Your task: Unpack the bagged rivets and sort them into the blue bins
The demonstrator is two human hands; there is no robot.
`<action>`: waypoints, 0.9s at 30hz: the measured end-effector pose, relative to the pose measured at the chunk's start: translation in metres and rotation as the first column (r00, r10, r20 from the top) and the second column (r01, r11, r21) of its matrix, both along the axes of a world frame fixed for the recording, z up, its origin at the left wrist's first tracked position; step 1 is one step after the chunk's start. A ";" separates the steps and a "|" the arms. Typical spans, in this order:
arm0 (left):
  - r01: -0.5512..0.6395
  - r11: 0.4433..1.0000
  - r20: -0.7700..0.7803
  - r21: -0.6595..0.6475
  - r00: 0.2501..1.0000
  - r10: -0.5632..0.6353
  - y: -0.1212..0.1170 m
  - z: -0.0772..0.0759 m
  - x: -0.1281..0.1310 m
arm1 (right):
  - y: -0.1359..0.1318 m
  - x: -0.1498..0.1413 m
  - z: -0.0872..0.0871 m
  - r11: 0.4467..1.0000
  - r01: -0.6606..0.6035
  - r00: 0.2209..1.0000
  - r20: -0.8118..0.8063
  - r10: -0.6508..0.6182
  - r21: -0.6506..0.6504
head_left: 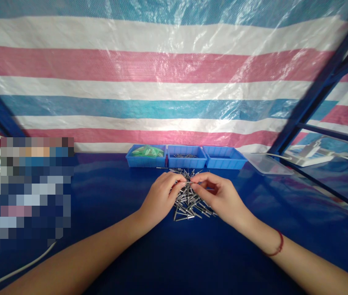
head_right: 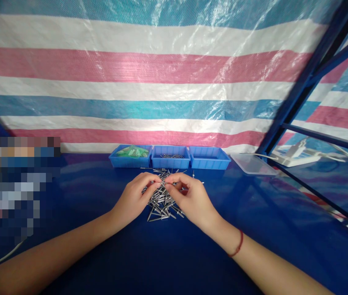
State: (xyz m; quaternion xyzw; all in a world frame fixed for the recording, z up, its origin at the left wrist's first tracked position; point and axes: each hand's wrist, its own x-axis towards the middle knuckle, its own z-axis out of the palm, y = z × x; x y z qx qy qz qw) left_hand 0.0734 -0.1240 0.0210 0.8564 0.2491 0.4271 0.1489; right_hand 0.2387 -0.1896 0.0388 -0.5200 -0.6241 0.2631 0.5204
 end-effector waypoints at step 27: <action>0.015 1.000 0.132 -0.006 0.991 -0.014 0.001 0.001 -0.002 | 0.080 0.022 0.028 0.969 0.067 0.698 0.683 -0.215 0.237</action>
